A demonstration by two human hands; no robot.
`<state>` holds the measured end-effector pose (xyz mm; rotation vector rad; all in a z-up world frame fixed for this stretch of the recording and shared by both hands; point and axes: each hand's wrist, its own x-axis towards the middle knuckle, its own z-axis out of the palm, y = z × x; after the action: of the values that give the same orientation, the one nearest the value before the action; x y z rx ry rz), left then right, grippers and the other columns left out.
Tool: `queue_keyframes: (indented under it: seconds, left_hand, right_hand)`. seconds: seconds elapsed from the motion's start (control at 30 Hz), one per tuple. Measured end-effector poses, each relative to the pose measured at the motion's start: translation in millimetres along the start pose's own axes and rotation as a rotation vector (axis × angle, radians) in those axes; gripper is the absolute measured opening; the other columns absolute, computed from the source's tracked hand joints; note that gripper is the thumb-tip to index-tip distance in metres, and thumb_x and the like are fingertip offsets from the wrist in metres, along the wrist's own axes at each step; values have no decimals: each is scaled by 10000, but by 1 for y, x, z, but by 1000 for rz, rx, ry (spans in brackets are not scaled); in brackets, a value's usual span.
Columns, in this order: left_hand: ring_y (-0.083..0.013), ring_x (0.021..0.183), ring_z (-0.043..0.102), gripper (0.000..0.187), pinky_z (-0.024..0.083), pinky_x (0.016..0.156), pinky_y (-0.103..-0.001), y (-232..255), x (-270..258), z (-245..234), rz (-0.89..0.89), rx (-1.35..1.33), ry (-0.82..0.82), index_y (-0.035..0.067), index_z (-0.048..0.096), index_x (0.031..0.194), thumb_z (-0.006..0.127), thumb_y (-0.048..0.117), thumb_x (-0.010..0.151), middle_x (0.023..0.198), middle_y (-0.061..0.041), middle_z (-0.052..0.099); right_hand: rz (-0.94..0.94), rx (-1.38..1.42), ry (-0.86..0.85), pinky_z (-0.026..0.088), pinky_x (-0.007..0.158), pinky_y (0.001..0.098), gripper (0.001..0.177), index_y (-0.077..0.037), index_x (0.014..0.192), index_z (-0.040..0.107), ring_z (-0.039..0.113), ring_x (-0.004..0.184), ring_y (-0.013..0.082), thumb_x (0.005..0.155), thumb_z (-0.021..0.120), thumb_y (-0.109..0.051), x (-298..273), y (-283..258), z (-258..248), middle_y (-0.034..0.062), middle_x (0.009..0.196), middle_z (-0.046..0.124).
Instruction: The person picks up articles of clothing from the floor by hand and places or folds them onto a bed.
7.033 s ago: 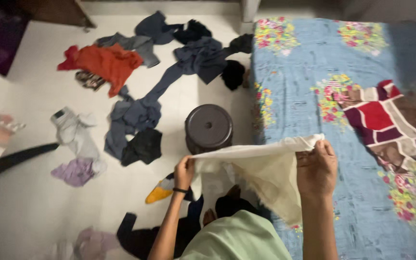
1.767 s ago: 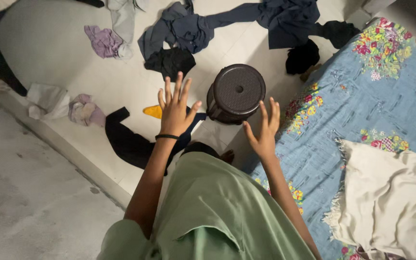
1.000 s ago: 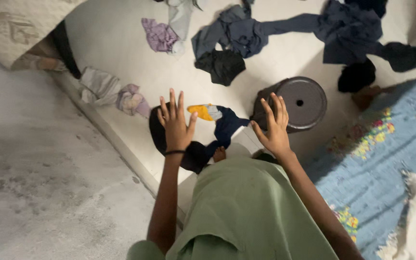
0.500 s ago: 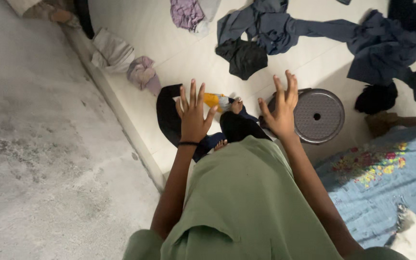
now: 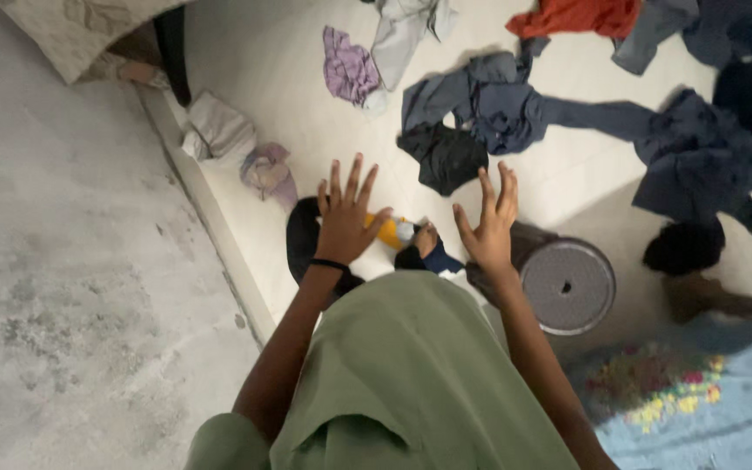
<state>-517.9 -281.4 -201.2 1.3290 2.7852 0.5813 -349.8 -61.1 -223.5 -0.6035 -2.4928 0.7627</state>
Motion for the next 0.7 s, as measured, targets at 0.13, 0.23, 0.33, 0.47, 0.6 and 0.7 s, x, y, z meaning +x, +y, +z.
queue_keyframes:
  seconds: [0.13,0.23,0.33,0.47,0.6,0.7]
  left_hand:
    - [-417,1578,150,718,167,1219,-649,17,29,14,53,-49,-12,204,335,1629,482,586,1039,1727,-84,192]
    - [-419,1581,149,719,164,1221,-655,22,47,17,93,-83,-13,208,332,1632,498,576,1036,1728,-83,185]
    - [-426,1575,149,726,172,1210,-661,23,59,19,135,-105,-33,199,330,1628,511,565,1028,1725,-93,180]
    - [-429,1571,155,732,194,1198,-663,9,80,22,193,-99,-63,191,323,1627,533,551,1026,1722,-93,183]
    - [-435,1564,161,751,198,1193,-669,-9,109,24,260,-127,-94,182,313,1629,552,547,1018,1717,-98,185]
    - [-437,1562,162,759,197,1193,-672,-24,141,21,350,-121,-105,179,308,1631,560,541,1013,1716,-100,186]
  right_hand:
    - [12,11,-13,245,1238,598,753,-102,1586,395,225,1556,494,947,768,-246,9,7,4,242,1666,253]
    - [46,21,-7,244,1240,588,749,-102,1584,391,228,1562,483,947,757,-247,17,4,5,237,1671,256]
    - [78,7,10,222,1243,585,742,-104,1586,380,215,1565,473,958,747,-249,19,3,2,239,1674,250]
    - [156,-56,39,196,1251,593,745,-111,1595,371,185,1572,465,961,732,-261,19,7,0,231,1682,231]
    - [253,-157,74,190,1243,610,757,-133,1602,378,171,1576,459,957,736,-303,18,11,1,209,1693,209]
    - [311,-252,116,197,1239,598,768,-164,1609,383,170,1574,453,951,736,-343,25,8,5,198,1698,199]
